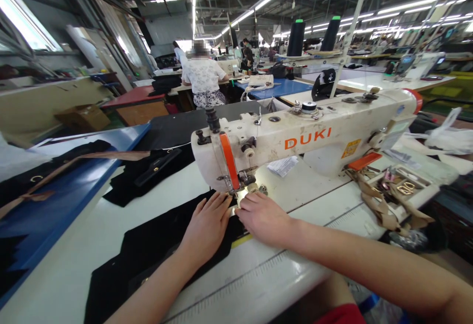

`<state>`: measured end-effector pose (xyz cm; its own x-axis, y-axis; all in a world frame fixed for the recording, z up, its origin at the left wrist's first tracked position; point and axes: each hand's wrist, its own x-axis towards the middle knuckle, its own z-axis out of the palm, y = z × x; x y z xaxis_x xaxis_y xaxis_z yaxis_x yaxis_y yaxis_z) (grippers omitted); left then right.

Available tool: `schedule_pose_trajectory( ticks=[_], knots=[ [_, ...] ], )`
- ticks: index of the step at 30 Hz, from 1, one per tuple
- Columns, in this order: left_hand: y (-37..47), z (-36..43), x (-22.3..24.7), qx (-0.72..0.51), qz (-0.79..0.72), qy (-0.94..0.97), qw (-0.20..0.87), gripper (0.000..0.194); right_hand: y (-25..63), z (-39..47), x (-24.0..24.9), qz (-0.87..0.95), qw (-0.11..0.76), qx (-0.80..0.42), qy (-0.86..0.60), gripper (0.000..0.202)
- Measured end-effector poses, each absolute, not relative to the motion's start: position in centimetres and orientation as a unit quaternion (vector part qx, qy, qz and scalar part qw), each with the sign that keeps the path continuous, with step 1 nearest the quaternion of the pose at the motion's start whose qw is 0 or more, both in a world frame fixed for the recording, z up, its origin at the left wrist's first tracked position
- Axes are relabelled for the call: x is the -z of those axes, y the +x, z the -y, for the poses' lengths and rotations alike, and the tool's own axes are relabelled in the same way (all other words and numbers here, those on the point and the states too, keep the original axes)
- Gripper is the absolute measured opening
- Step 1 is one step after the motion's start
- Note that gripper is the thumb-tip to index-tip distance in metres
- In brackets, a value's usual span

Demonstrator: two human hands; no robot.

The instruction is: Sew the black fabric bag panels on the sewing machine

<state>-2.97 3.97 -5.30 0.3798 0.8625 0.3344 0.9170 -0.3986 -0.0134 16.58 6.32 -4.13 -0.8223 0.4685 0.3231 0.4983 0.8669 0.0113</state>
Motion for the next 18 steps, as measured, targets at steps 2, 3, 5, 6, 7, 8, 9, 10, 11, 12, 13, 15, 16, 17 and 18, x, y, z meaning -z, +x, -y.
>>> schedule_pose_trajectory(
  ticks=[2,3,5,6,7,8,9,10,11,12,13,15,16,17,18],
  knots=[
    [-2.9,-4.5,5.4,0.149,0.534,-0.826,0.102,0.034,16.6,-6.8,4.1,0.954,0.155,0.048,-0.251,0.013],
    [-2.8,-4.8,5.3,0.154,0.53,-0.828,0.102,0.033,16.7,-7.0,4.0,0.954,0.152,0.047,-0.252,0.013],
    [-2.7,-5.2,5.1,0.16,0.522,-0.832,0.1,0.03,16.7,-7.4,4.0,0.953,0.147,0.047,-0.259,0.013],
    [-2.7,-5.4,4.9,0.161,0.518,-0.834,0.098,0.029,16.7,-7.6,4.0,0.953,0.145,0.049,-0.263,0.013],
    [-2.7,-5.6,4.7,0.162,0.515,-0.836,0.098,0.028,16.7,-7.7,4.1,0.952,0.144,0.051,-0.266,0.013],
    [-2.7,-5.7,4.6,0.161,0.513,-0.837,0.097,0.028,16.7,-7.8,4.1,0.951,0.143,0.054,-0.269,0.013],
    [-2.7,-5.8,4.5,0.16,0.512,-0.839,0.097,0.027,16.7,-7.8,4.1,0.95,0.142,0.057,-0.271,0.013],
    [-2.7,-5.9,4.4,0.159,0.511,-0.839,0.097,0.027,16.7,-7.9,4.2,0.95,0.141,0.059,-0.271,0.013],
    [-2.8,-5.9,4.4,0.158,0.512,-0.839,0.098,0.027,16.7,-7.9,4.2,0.95,0.141,0.061,-0.272,0.013],
    [-2.8,-6.0,4.4,0.158,0.514,-0.837,0.098,0.026,16.7,-7.9,4.2,0.95,0.14,0.061,-0.273,0.013],
    [-2.9,-6.0,4.5,0.158,0.517,-0.835,0.099,0.026,16.7,-7.9,4.2,0.95,0.139,0.062,-0.274,0.014],
    [-2.9,-6.0,4.6,0.16,0.525,-0.83,0.102,0.026,16.7,-7.8,4.2,0.948,0.142,0.062,-0.277,0.013],
    [-3.0,-6.0,4.6,0.163,0.529,-0.826,0.105,0.025,16.7,-7.8,4.2,0.948,0.144,0.06,-0.278,0.013],
    [-3.0,-5.9,4.6,0.167,0.531,-0.824,0.108,0.025,16.7,-7.8,4.2,0.948,0.145,0.056,-0.278,0.013],
    [-2.9,-5.8,4.6,0.172,0.533,-0.821,0.112,0.025,16.7,-7.8,4.2,0.948,0.146,0.051,-0.278,0.012]
  ],
)
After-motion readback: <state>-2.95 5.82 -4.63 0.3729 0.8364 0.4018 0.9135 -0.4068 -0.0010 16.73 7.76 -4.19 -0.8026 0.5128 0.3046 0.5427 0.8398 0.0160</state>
